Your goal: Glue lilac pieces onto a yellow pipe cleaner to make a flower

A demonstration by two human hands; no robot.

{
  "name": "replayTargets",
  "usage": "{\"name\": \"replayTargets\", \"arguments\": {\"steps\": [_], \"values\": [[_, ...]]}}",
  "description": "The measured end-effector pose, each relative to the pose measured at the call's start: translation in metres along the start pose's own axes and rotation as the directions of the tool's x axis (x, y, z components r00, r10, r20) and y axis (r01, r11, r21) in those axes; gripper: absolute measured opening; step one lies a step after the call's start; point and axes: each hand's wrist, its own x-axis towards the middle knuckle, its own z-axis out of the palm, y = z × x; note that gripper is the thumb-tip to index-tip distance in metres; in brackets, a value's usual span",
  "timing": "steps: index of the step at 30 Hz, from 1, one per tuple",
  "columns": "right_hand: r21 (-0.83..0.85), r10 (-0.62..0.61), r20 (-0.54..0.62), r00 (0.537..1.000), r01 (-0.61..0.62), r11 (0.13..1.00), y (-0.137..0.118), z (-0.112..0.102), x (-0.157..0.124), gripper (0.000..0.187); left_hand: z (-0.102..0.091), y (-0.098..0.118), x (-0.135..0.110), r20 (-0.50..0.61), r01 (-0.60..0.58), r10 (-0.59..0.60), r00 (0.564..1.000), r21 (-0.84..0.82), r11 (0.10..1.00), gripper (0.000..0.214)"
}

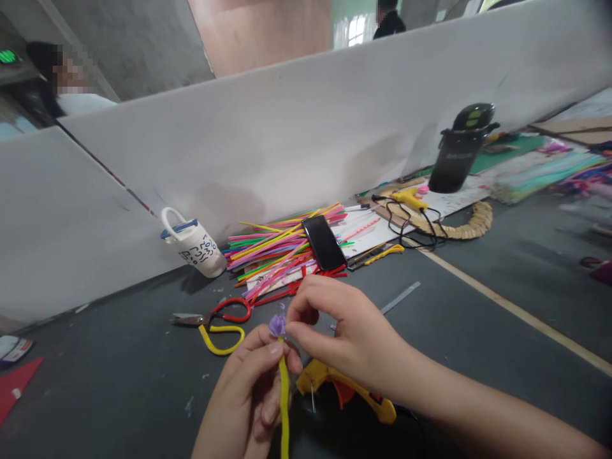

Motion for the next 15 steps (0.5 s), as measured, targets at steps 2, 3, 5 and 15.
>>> {"name": "replayTargets", "arguments": {"steps": [2, 3, 5, 15], "values": [[-0.033, -0.033, 0.001, 0.999, 0.033, 0.999, 0.0001, 0.0000, -0.0003, 0.016, 0.0013, 0.0013, -0.0009, 0.004, -0.001, 0.001, 1.000, 0.000, 1.000, 0.011], [-0.050, -0.045, 0.001, 0.999, 0.045, 0.998, 0.0003, 0.0002, -0.0005, 0.016, 0.0020, 0.0019, -0.0015, 0.007, -0.006, 0.006, 1.000, 0.001, 1.000, 0.011], [-0.082, -0.061, 0.004, 0.998, 0.061, 0.995, 0.0007, 0.0007, -0.0011, 0.016, 0.0028, 0.0028, -0.0025, 0.010, -0.016, 0.016, 1.000, 0.010, 1.000, 0.013], [-0.289, -0.285, -0.003, 0.958, 0.272, 0.918, 0.0014, 0.0020, -0.0057, 0.013, -0.0024, -0.0009, 0.0026, 0.103, -0.012, 0.019, 0.994, -0.075, 0.997, 0.011]]}}
